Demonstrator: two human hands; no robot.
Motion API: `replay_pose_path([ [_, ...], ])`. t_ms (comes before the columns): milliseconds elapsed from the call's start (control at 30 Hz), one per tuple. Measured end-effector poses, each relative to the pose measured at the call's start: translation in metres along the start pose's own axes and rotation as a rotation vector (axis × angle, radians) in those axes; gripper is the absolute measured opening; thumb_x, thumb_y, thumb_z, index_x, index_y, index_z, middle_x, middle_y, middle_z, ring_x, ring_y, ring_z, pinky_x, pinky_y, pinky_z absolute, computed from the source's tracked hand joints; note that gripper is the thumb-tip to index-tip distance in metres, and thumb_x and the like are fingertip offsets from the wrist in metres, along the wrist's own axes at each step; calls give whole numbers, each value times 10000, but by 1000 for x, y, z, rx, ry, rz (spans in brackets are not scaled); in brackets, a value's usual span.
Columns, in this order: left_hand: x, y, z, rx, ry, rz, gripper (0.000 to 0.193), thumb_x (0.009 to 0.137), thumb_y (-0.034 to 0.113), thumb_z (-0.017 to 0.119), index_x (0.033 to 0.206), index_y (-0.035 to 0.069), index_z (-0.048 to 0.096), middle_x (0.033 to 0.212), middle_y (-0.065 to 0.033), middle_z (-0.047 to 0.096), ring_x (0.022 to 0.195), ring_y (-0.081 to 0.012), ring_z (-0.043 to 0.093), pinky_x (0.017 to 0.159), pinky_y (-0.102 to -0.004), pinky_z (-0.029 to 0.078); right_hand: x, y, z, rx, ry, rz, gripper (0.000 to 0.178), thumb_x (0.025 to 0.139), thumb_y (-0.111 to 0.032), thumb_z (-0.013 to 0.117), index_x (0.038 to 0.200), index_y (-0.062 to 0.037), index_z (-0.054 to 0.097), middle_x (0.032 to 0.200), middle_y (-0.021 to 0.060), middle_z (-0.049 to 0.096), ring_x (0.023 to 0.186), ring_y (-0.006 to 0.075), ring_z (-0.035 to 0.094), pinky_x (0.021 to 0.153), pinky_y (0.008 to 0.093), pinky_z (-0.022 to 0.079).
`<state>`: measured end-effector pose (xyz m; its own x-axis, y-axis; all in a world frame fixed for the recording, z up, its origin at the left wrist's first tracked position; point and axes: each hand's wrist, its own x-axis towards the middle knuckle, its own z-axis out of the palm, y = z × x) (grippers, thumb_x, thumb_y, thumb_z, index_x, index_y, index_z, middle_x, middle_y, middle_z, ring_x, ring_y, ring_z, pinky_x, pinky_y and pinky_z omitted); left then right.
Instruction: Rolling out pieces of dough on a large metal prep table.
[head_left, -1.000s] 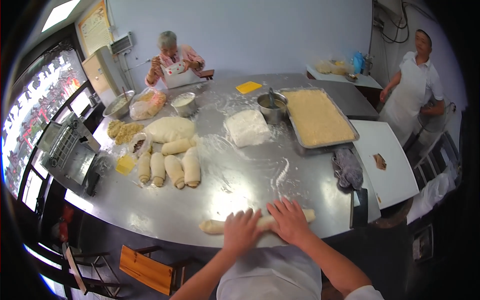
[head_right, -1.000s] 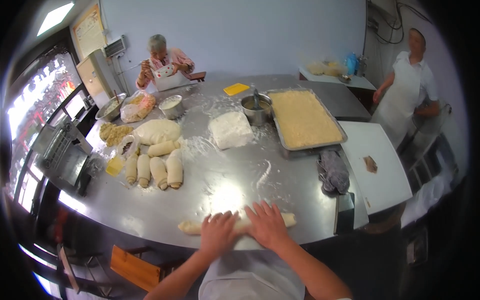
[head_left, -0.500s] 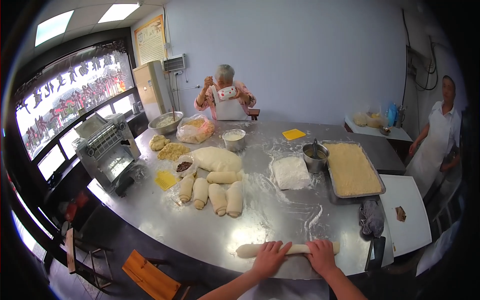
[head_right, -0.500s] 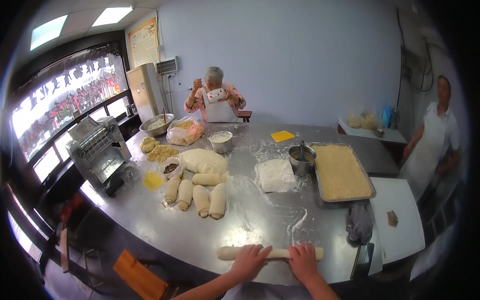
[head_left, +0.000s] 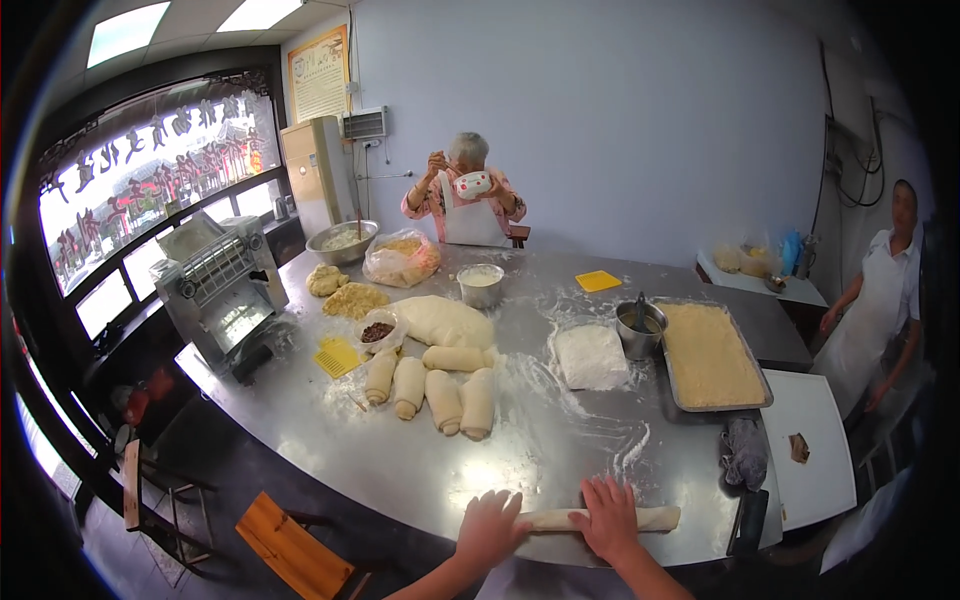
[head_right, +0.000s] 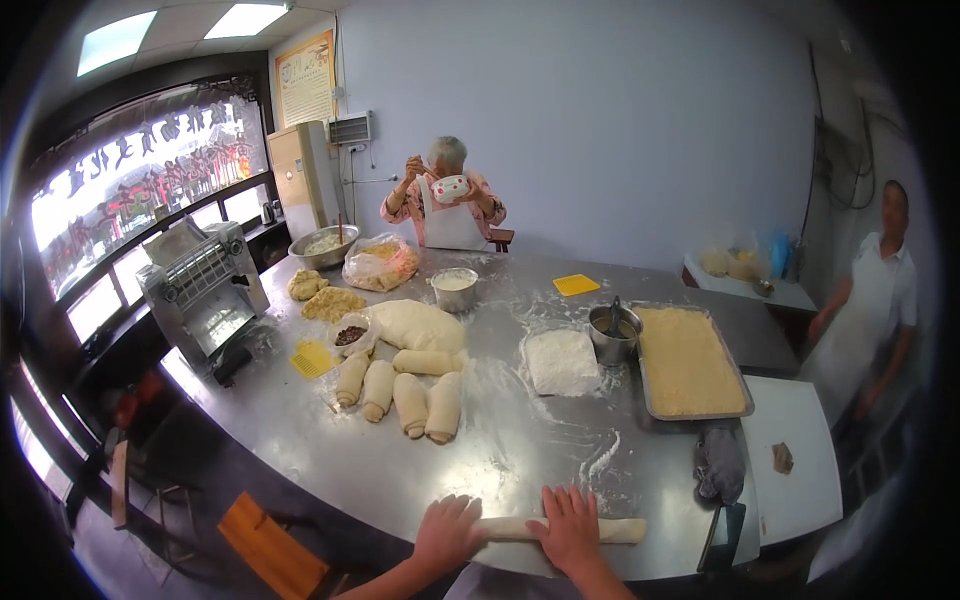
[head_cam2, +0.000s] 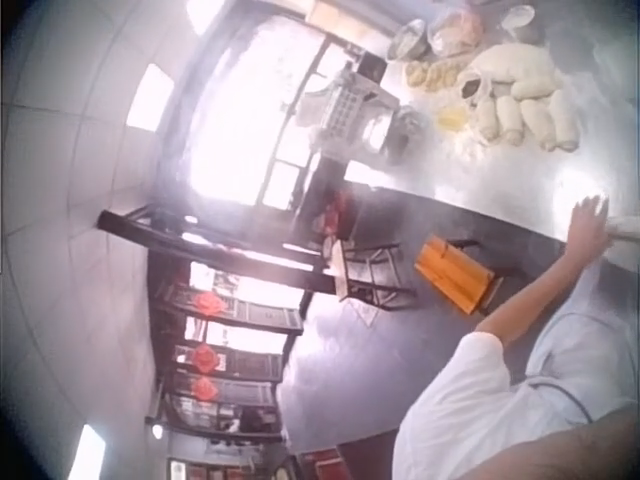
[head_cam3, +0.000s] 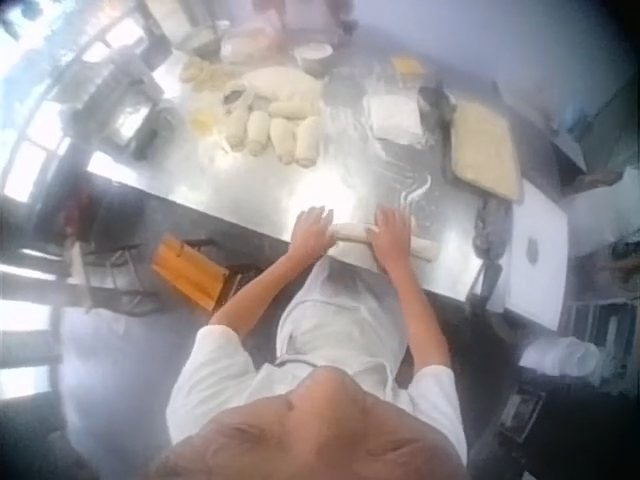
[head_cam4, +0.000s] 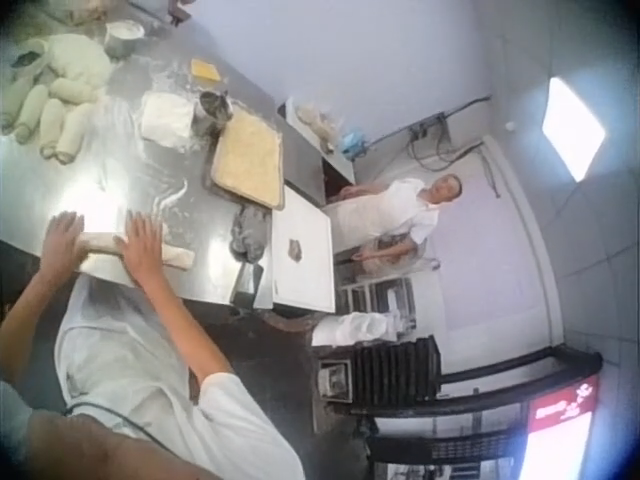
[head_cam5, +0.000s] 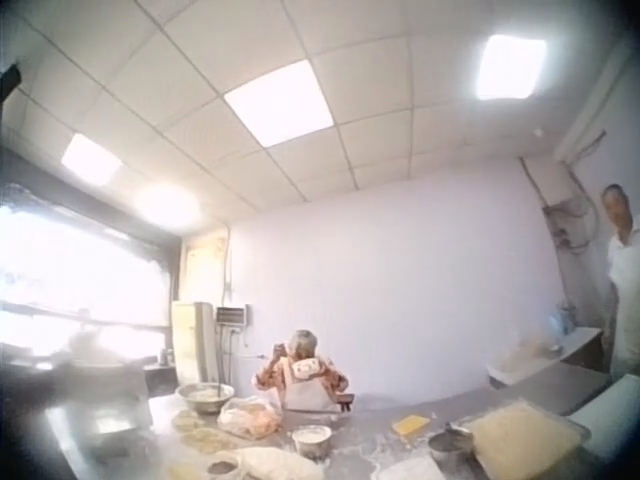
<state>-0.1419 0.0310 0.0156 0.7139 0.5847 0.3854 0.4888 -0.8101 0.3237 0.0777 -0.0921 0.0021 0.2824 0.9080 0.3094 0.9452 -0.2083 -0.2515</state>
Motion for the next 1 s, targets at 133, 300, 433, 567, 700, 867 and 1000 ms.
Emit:
replay_pose_path([
  [133, -26, -5, -10, 52, -246, 15, 501, 919, 553, 673, 1188, 133, 625, 1006, -96, 608, 997, -319, 621, 878, -489, 493, -29, -10, -18, -54, -3, -110, 655, 970, -541, 606, 1452, -101, 551, 1462, 172, 564, 1405, 397, 461, 1181, 651, 268],
  [300, 22, -44, -19, 24, -443, 48, 486, 931, 607, 642, 970, 123, 676, 929, -108, 696, 874, -319, 702, 741, -458, 570, 19, 18, 13, 21, 97, 4, 509, 947, -495, 649, 1262, -96, 642, 1311, 148, 637, 1269, 382, 533, 1054, 551, 388],
  [433, 41, -66, -23, 102, -312, 147, 436, 962, 551, 627, 906, 123, 684, 879, -100, 697, 856, -317, 702, 742, -465, 562, 24, 15, 25, -102, 175, 56, 465, 940, -460, 665, 1210, -82, 654, 1275, 141, 649, 1218, 375, 550, 1007, 513, 405],
  [567, 15, -51, -13, 142, -204, 94, 431, 959, 490, 652, 1126, 94, 674, 1020, -118, 676, 1055, -333, 648, 940, -515, 494, -20, -9, 7, -81, 150, -40, 527, 910, -431, 700, 1282, -63, 634, 1323, 156, 635, 1261, 381, 547, 1076, 547, 378],
  [700, -11, -15, -6, 175, 132, 16, 648, 952, 437, 669, 1434, 29, 528, 1342, -191, 586, 1339, -376, 512, 1163, -547, 355, -53, -25, -19, -65, 61, -77, 635, 918, -443, 709, 1376, -32, 552, 1354, 189, 614, 1330, 381, 509, 1146, 588, 325],
  [867, 15, 49, 46, -104, 34, 227, 669, 988, 414, 635, 1492, 9, 464, 1474, -196, 531, 1391, -365, 491, 1161, -560, 377, -28, 6, -37, 78, 32, -63, 586, 876, -392, 737, 1338, -55, 610, 1358, 158, 627, 1308, 359, 545, 1135, 568, 356],
  [1000, 28, 103, 104, -113, 59, 342, 632, 997, 420, 616, 1467, 15, 494, 1395, -165, 608, 1309, -349, 568, 1136, -557, 400, -38, 58, -42, -39, -104, -53, 561, 840, -406, 751, 1269, -68, 626, 1286, 114, 663, 1246, 311, 589, 1078, 501, 414],
])
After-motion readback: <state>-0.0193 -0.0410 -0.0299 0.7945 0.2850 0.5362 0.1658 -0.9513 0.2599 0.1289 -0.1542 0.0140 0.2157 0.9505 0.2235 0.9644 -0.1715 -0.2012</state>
